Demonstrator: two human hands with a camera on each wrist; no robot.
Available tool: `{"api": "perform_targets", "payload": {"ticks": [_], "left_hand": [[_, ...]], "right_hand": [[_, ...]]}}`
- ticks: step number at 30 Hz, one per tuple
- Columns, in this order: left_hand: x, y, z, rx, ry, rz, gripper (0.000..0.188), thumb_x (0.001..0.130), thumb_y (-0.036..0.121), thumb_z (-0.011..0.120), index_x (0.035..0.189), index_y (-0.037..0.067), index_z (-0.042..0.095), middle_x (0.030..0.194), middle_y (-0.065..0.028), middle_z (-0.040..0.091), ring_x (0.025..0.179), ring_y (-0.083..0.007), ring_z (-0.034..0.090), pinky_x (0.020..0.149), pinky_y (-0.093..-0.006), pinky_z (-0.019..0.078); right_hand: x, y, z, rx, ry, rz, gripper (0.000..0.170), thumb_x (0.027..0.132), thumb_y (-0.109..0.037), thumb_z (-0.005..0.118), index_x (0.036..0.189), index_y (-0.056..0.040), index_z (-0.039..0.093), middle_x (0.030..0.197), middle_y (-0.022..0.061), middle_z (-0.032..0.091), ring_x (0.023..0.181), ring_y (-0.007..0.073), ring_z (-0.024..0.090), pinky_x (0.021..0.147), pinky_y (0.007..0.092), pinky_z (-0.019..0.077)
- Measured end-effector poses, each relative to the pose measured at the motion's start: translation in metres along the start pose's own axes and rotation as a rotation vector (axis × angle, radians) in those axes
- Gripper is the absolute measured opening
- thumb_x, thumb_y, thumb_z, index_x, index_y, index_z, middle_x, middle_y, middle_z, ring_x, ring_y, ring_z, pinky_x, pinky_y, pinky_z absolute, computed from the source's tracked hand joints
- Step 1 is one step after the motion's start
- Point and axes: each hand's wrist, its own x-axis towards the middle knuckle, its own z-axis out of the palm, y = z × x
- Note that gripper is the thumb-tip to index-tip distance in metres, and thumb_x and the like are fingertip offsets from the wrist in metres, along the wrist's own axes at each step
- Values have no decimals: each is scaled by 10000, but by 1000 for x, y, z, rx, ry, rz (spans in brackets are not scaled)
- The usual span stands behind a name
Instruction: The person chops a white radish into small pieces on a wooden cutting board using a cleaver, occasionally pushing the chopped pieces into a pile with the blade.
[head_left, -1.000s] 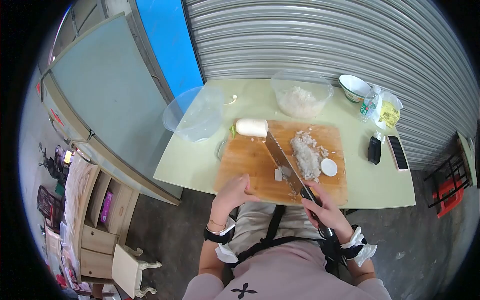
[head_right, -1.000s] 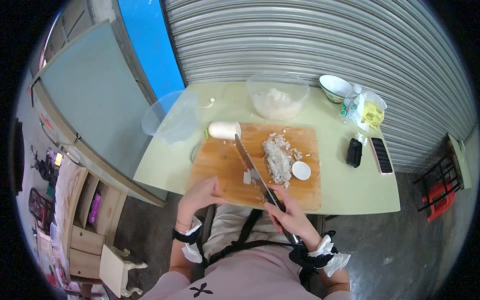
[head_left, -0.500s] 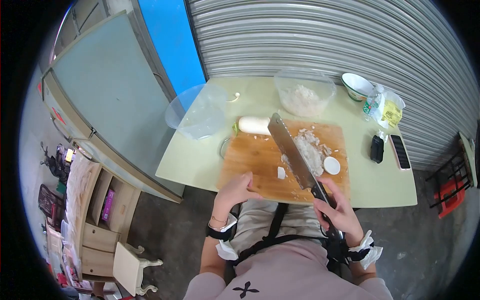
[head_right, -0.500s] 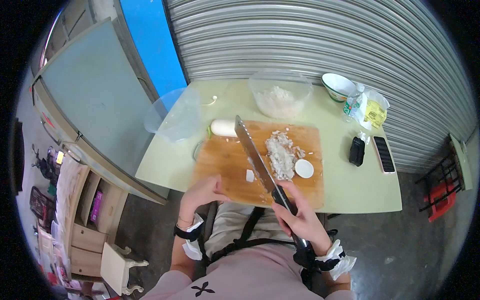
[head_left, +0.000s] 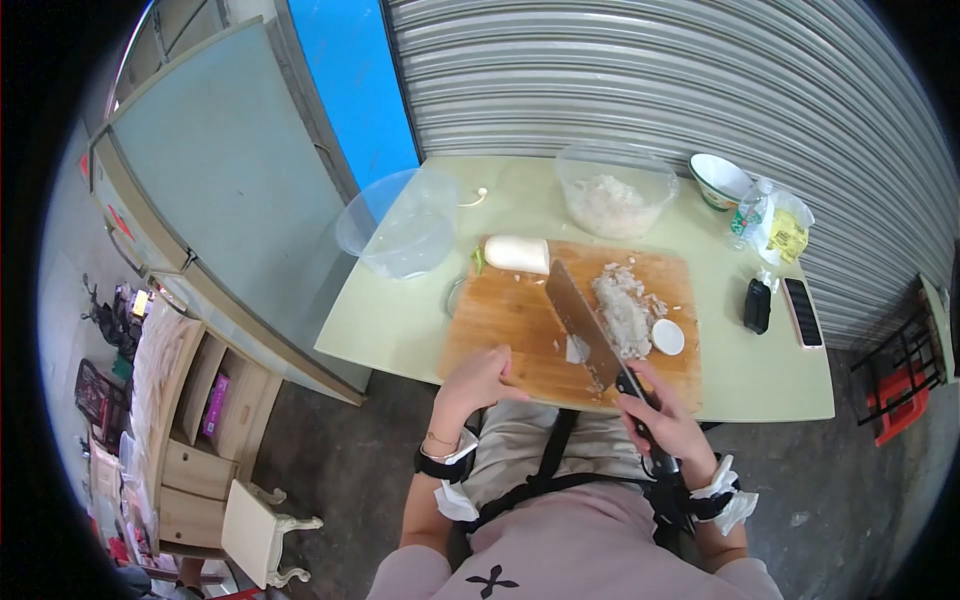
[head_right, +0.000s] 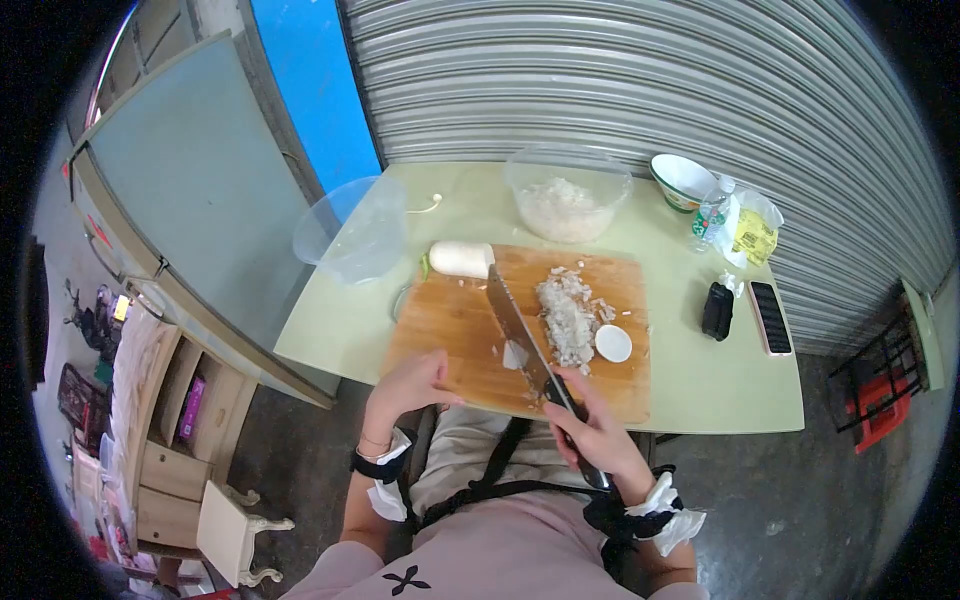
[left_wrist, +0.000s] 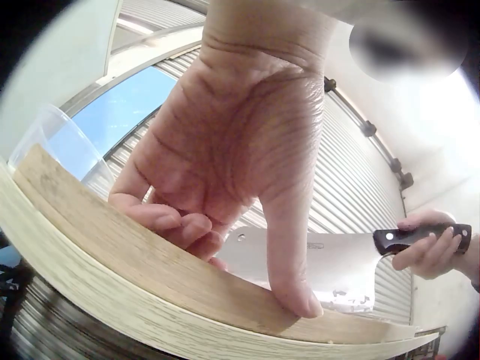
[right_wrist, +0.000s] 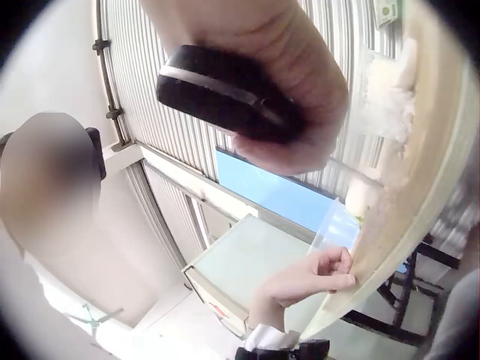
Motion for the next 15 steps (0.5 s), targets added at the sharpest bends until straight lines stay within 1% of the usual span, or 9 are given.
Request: {"api": "perform_targets", "payload": {"ticks": [3,4,5,6,9,10,12,13,15], "left_hand": [[1,-3,2,-85,-19,-11,495,614,351,821,737,31,465,646,-111,497,606,-267,500,539,-351,380],[1,-1,2,-93,-18,-11,495,614,351,821,737,31,465,646,-111,497,606,-267,500,539,-351,380],[1,2,0,-95,-26,-51,500,593,338,827,736,27,462,662,-123,506,643,-287,506,561,-366,387],[1,4,-1,-96,-34,-91,507,573,324,832,736,22,460,678,-136,515,679,-306,512,583,-380,393],[1,7,-5,-127,-69,-135,508,561,330,835,727,24,465,666,-135,513,665,-311,504,577,-387,386],[1,6,-4,-126,-67,-133,508,561,330,835,727,24,465,666,-135,513,665,-311,504,577,-387,386],[1,2,0,-39,-1,-43,507,561,335,832,721,25,465,650,-137,512,642,-311,505,568,-388,384],[2,0,0,-37,3,-44,507,561,335,832,721,25,465,650,-137,512,642,-311,505,568,-388,384],[0,-2,1,-61,4,-24,514,588,359,832,726,42,451,638,-101,486,599,-268,493,533,-347,374]], "right_hand": [[-10,-16,-3,-8,23,15,459,930,-98,508,1349,-114,319,565,2,454,390,81,421,362,231,337],[-13,-18,-5,2,36,-40,455,930,-89,500,1347,-115,319,558,3,453,385,82,419,360,232,336],[-16,-20,-6,12,47,-95,451,930,-79,493,1344,-116,319,551,4,451,380,83,417,359,233,335],[-18,-23,-6,10,44,-108,446,928,-61,482,1338,-115,316,541,5,450,372,85,415,357,236,333],[-12,-18,-7,-34,46,-92,446,927,-73,493,1334,-113,313,540,4,451,374,85,418,354,236,329],[-7,-12,-7,-34,46,-94,446,927,-73,493,1334,-113,313,540,4,451,374,85,418,354,236,329],[7,5,-7,9,21,5,447,929,-95,504,1332,-110,313,541,3,454,375,89,421,351,237,323],[10,7,-7,8,17,2,447,929,-95,504,1332,-110,313,541,3,454,375,89,421,351,237,323],[12,11,-7,-46,19,-57,455,928,-115,518,1335,-112,314,552,6,459,377,94,422,353,238,326]]}}
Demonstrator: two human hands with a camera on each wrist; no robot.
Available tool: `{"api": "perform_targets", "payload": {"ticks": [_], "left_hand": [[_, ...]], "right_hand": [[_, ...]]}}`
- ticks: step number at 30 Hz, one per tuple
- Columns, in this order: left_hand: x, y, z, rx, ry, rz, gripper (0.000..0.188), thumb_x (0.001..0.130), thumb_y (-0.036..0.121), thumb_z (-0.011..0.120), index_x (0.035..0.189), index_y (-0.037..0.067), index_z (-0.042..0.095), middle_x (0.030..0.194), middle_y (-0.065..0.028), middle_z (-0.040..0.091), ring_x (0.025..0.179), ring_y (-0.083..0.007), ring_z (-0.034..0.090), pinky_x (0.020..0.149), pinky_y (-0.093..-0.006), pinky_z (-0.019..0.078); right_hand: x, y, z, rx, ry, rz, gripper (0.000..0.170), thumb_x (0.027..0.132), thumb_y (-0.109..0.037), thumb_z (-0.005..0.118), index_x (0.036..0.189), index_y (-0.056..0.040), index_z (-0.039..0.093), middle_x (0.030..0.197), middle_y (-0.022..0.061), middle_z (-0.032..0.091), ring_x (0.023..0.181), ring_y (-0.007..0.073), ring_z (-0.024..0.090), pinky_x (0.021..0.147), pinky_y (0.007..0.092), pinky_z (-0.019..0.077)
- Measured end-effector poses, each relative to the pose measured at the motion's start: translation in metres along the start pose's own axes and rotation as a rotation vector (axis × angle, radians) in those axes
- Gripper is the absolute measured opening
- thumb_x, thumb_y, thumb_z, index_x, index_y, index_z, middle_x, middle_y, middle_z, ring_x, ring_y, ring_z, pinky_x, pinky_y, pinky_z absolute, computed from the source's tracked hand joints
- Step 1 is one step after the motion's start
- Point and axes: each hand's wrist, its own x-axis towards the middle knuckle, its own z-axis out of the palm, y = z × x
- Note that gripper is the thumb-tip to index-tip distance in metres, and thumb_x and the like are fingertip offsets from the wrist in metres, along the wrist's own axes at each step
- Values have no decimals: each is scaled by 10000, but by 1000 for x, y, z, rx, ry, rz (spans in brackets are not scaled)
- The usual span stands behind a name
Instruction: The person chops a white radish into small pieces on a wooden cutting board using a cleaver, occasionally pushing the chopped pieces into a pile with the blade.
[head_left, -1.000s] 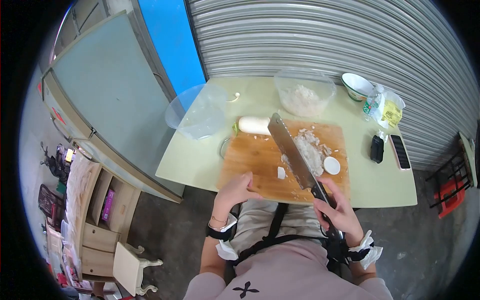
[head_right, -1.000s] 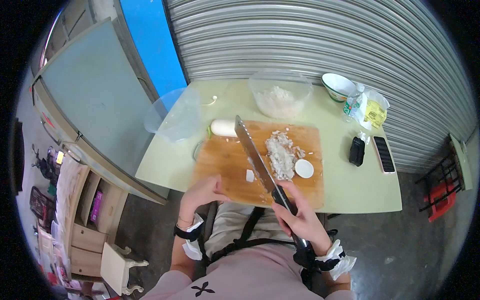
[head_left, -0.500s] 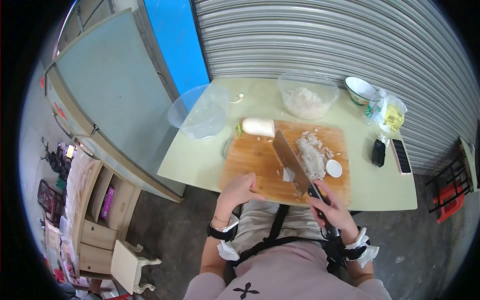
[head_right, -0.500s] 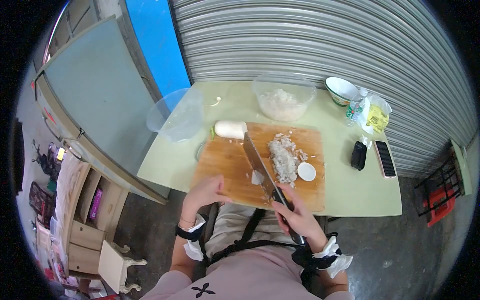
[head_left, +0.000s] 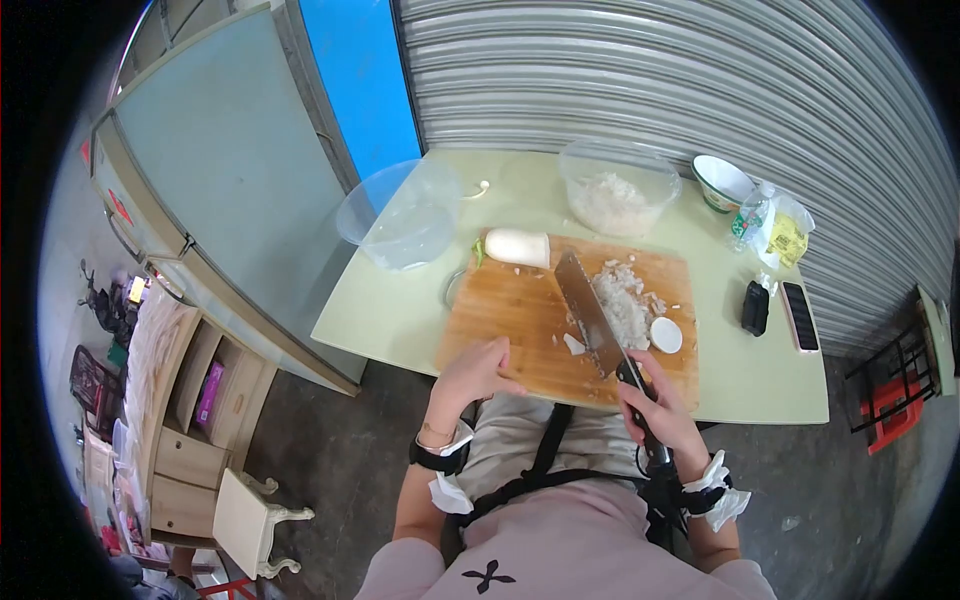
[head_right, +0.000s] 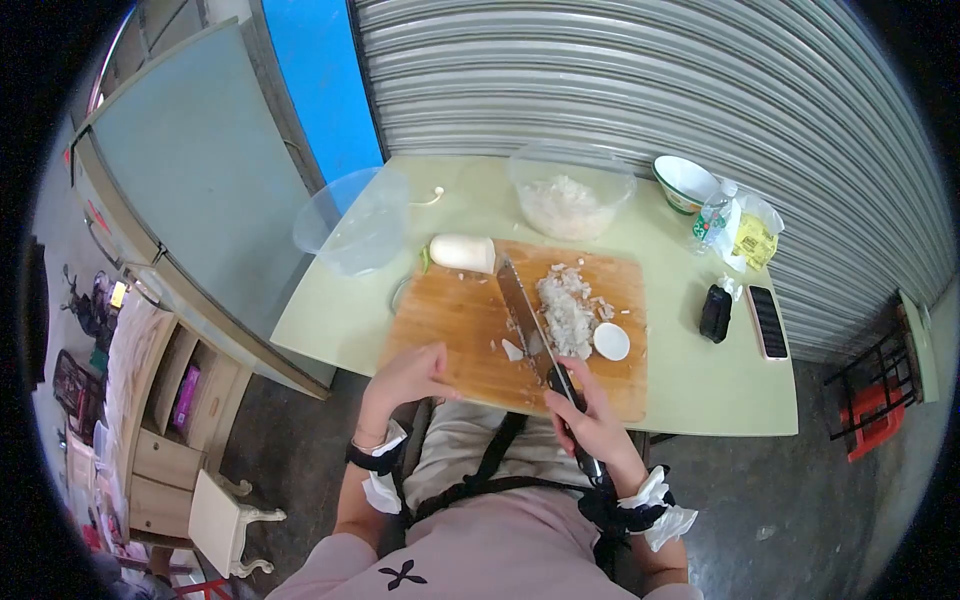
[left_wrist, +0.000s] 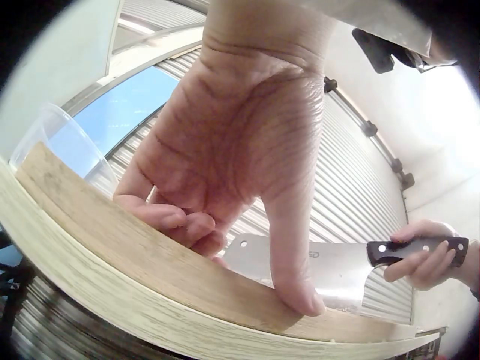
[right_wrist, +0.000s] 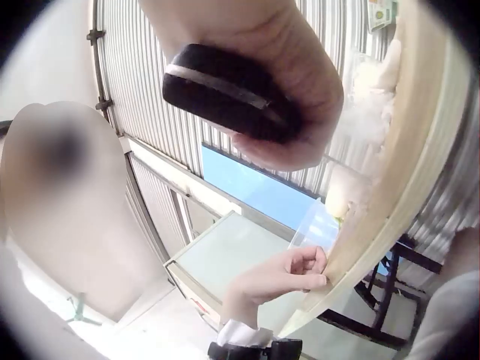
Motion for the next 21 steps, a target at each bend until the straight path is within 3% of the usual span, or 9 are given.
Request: {"api": "perform_targets", "payload": {"ticks": [5,11,21], "left_hand": [[1,2,-2,32,-6,17,508,593,357,831,730,41,457,634,-98,486,590,-262,493,529,-348,374],[1,0,-1,-42,-12,-14,510,602,354,831,735,32,459,635,-104,494,590,-262,501,527,-351,376],[1,-2,2,24,32,46,512,592,351,829,737,33,454,635,-112,497,602,-267,510,530,-347,380]], "right_hand": [[-5,-6,-1,75,24,29,465,929,-111,516,1345,-109,307,551,11,458,380,95,424,353,239,328],[-22,-33,1,42,38,-62,446,921,-58,500,1326,-104,318,535,11,458,362,88,412,348,232,325],[-1,-3,1,-64,-18,-4,457,925,-103,518,1336,-117,320,534,-2,444,368,89,405,355,237,321]]}}
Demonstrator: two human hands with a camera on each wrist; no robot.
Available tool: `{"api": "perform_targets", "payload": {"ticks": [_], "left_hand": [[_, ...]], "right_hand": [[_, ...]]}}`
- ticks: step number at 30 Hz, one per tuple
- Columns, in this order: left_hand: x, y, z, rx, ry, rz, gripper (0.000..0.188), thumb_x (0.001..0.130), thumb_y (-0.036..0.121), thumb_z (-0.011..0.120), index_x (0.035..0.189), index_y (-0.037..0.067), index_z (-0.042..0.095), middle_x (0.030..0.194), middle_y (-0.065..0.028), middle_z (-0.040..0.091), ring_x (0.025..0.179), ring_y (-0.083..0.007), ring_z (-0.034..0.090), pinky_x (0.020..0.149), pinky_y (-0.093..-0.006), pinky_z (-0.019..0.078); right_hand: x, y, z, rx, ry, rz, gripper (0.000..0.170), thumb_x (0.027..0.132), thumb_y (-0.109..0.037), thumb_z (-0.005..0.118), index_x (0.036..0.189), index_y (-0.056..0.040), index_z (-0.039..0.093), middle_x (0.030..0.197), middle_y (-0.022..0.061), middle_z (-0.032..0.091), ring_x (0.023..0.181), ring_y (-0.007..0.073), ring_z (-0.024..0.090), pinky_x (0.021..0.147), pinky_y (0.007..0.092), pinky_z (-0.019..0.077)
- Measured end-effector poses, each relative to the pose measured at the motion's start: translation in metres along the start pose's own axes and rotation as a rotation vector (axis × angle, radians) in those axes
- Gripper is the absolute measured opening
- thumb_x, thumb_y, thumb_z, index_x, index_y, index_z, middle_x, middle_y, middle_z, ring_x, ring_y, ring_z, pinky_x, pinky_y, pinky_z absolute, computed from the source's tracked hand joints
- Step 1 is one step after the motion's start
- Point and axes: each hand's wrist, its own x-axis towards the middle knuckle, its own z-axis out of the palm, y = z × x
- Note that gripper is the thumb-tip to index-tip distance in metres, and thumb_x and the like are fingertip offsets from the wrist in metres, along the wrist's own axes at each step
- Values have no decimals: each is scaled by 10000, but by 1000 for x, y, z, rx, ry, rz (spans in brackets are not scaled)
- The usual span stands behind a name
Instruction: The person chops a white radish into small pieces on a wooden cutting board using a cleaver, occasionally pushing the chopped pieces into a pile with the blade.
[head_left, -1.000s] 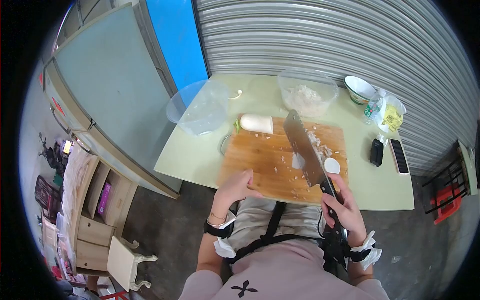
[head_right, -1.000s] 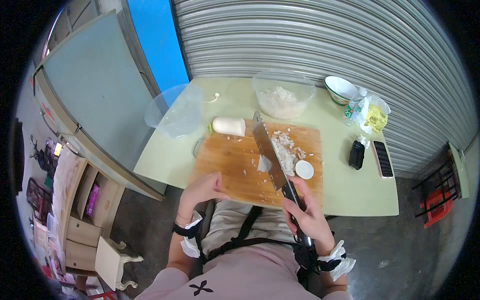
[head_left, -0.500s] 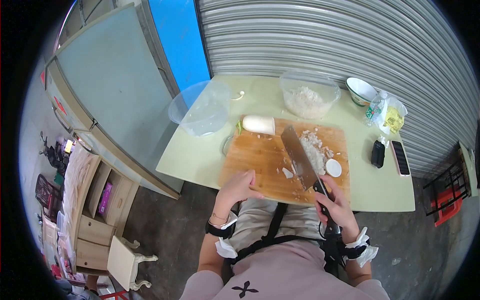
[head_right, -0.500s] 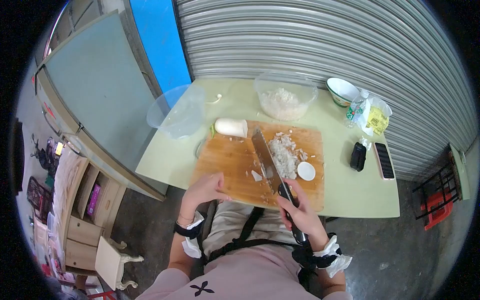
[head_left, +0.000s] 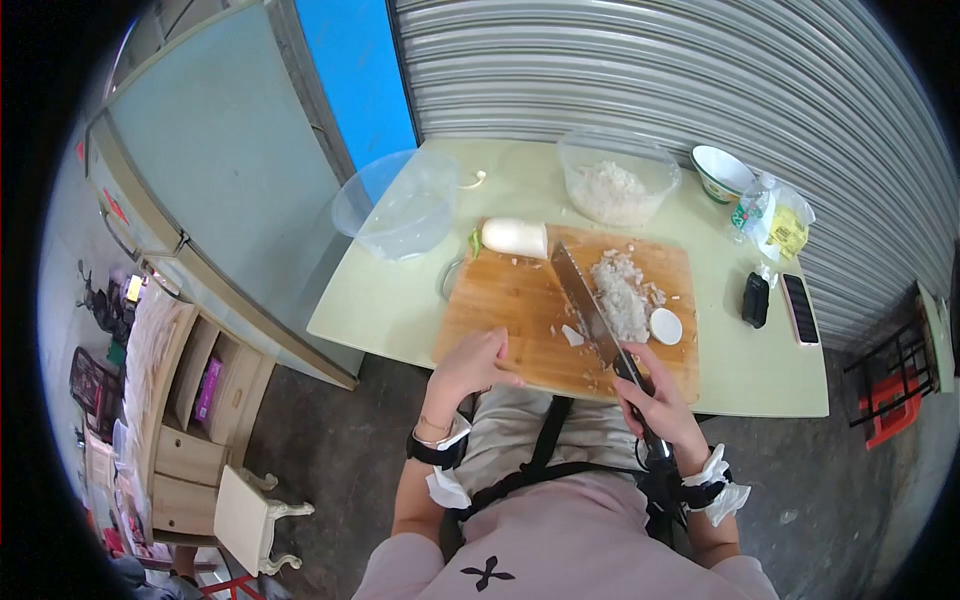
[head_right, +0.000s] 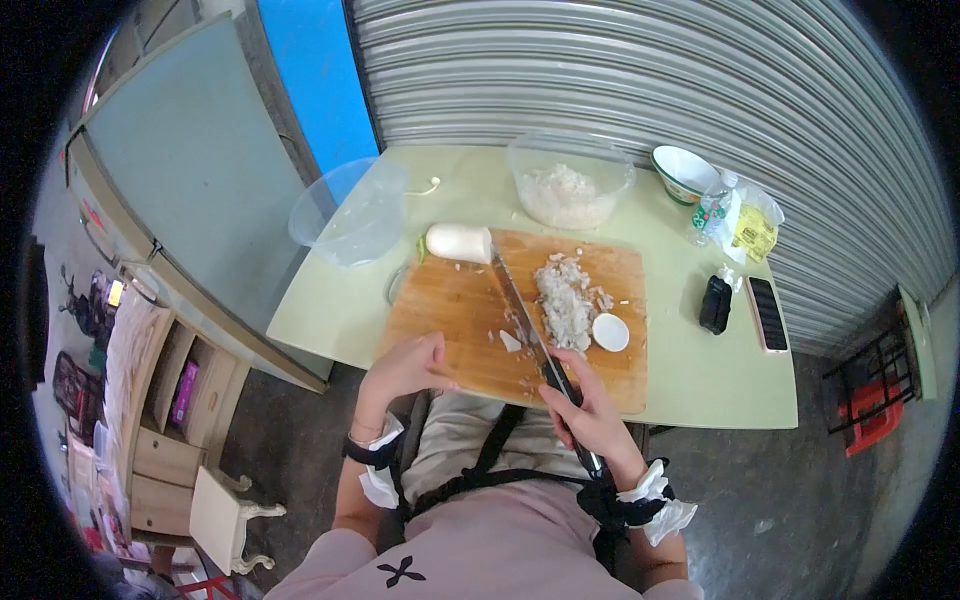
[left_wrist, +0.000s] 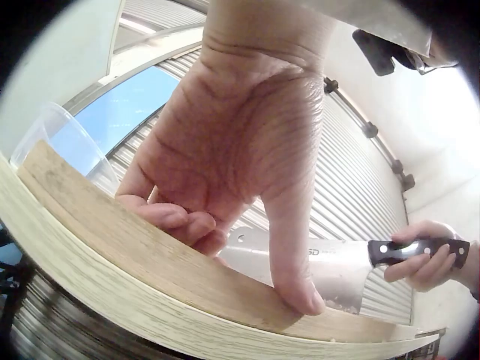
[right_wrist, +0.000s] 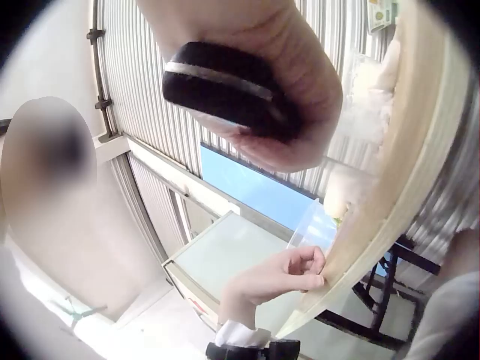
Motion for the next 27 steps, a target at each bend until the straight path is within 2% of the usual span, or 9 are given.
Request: {"api": "perform_targets", "payload": {"ticks": [4,7,10,16,18,21,24,27], "left_hand": [[1,4,-4,16,-50,-47,523,590,360,830,741,35,449,648,-115,509,611,-261,515,534,-343,386],[-1,2,-1,17,-28,-5,527,594,367,829,742,39,444,653,-110,508,619,-250,518,538,-338,391],[0,2,-3,-33,-59,-43,528,603,377,824,741,41,440,648,-102,490,613,-245,505,537,-338,384],[0,2,-4,16,-30,-19,526,603,377,820,756,43,444,644,-99,482,599,-251,485,533,-343,371],[0,5,-5,-29,-83,-95,519,597,367,821,758,43,448,645,-98,485,600,-253,486,533,-344,372],[0,4,-4,14,-30,-4,520,597,362,823,759,39,449,646,-102,484,599,-255,482,535,-346,373],[1,1,-2,32,-34,4,520,598,358,827,761,38,450,645,-102,482,598,-250,479,537,-343,375],[0,2,-1,-97,-59,-80,516,597,349,831,757,42,448,644,-99,480,598,-242,481,537,-337,378]], "right_hand": [[-2,-3,-2,72,45,17,460,925,-103,519,1339,-116,320,537,5,445,372,89,410,355,240,327],[-12,-17,-1,105,94,16,446,924,-88,513,1329,-107,327,542,16,452,374,89,423,350,239,328],[-18,-26,-1,104,103,-64,431,921,-65,501,1317,-98,332,536,11,452,363,87,418,341,235,321],[1,2,-4,66,68,17,444,925,-87,509,1329,-101,326,528,7,450,356,90,414,336,243,322],[1,1,-6,54,51,22,449,926,-92,511,1333,-102,322,531,8,452,360,91,417,338,243,324],[0,-2,-5,59,54,21,452,925,-93,510,1335,-103,320,535,8,456,364,91,422,341,243,326],[-6,-10,-3,98,85,14,446,923,-84,504,1332,-101,324,536,10,459,362,89,422,340,241,326],[-19,-23,-3,120,101,10,438,920,-69,499,1325,-98,335,535,12,460,355,86,416,338,239,324]]}}
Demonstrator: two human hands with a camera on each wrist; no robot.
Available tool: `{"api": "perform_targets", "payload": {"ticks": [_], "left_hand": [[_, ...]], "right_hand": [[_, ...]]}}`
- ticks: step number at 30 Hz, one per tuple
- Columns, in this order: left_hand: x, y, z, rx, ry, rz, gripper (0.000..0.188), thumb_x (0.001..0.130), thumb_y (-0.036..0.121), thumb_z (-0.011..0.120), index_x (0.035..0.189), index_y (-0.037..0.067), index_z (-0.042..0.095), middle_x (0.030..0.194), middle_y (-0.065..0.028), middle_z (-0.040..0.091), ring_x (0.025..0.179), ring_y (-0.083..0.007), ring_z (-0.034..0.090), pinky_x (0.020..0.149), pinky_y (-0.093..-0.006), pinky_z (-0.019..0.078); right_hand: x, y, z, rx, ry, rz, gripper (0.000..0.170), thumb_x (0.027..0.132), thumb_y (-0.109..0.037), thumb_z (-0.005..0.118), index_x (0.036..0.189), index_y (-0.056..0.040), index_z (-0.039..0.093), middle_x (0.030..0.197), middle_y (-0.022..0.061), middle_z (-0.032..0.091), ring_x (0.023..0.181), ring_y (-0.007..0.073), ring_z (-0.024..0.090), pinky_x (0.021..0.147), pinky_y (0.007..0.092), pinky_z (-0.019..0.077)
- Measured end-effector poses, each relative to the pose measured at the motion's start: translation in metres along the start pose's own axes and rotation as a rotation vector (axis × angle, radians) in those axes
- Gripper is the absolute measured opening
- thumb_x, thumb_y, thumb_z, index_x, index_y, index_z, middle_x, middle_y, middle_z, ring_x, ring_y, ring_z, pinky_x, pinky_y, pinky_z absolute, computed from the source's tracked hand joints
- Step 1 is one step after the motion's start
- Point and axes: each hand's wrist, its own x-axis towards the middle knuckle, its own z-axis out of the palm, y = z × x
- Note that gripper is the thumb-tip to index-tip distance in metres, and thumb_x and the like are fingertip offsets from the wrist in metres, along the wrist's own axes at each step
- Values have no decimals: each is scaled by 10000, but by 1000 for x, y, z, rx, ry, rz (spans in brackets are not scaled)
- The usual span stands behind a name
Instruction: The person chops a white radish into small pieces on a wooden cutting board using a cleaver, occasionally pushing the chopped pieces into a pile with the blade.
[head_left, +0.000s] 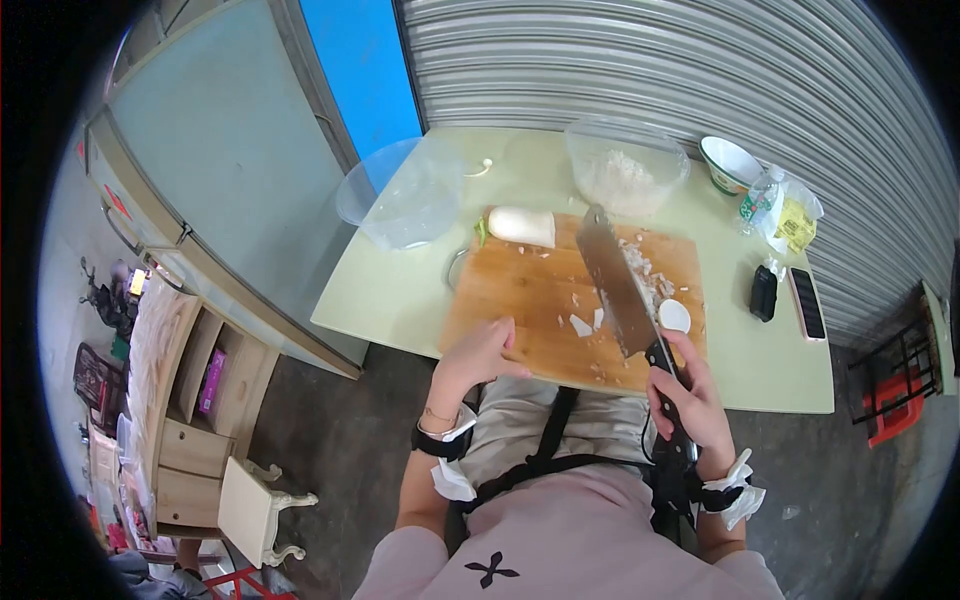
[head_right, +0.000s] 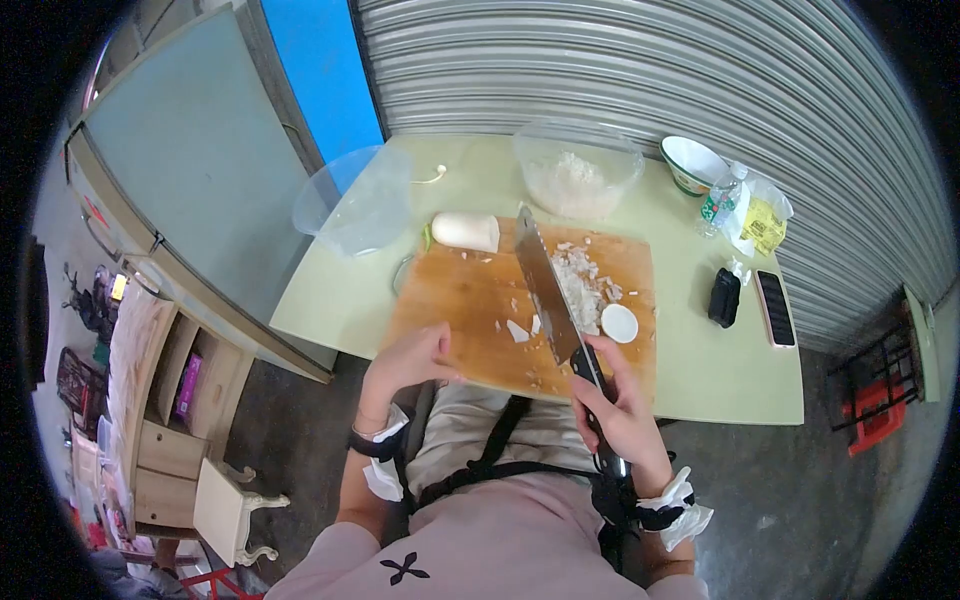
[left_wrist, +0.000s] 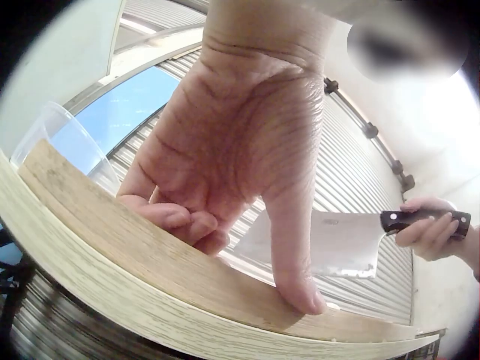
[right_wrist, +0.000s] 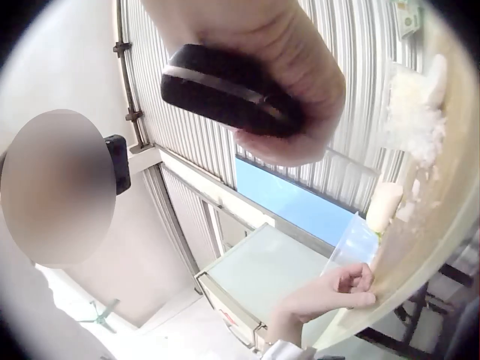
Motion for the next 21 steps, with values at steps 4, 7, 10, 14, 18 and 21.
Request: {"api": "perform_targets", "payload": {"ticks": [4,7,10,14,18,21], "left_hand": [[0,5,-3,63,-1,15,510,576,305,834,756,10,459,674,-152,519,665,-314,523,591,-382,410],[2,3,-3,78,29,57,518,587,338,837,745,45,441,648,-96,486,611,-240,494,541,-331,385],[0,5,-5,25,-34,-49,516,582,336,839,745,45,444,648,-96,492,610,-245,507,535,-331,384],[2,1,-2,49,5,29,514,579,332,841,751,43,452,641,-95,493,592,-246,511,523,-333,382],[1,-4,0,66,27,67,516,579,334,841,760,42,456,636,-93,485,590,-239,499,523,-331,380],[1,-1,-1,50,36,76,517,583,334,840,760,42,451,631,-91,478,585,-234,486,521,-329,375]], "right_hand": [[-2,-4,3,0,-15,-73,448,916,-68,510,1328,-102,336,543,10,460,359,83,406,346,238,327],[15,18,-1,-109,-42,52,463,925,-101,517,1346,-126,326,548,-3,449,381,81,412,356,238,330],[19,21,-4,-80,-87,34,467,925,-109,521,1348,-130,324,567,0,458,382,82,415,357,237,331],[18,18,-2,-20,-56,36,458,926,-103,515,1339,-109,316,557,15,462,378,89,417,353,239,332],[6,5,0,94,-27,67,451,929,-90,503,1338,-107,316,550,18,456,373,93,417,349,238,330],[0,-4,0,40,-43,-55,443,929,-74,489,1337,-103,317,549,12,456,363,91,414,344,237,324]]}}
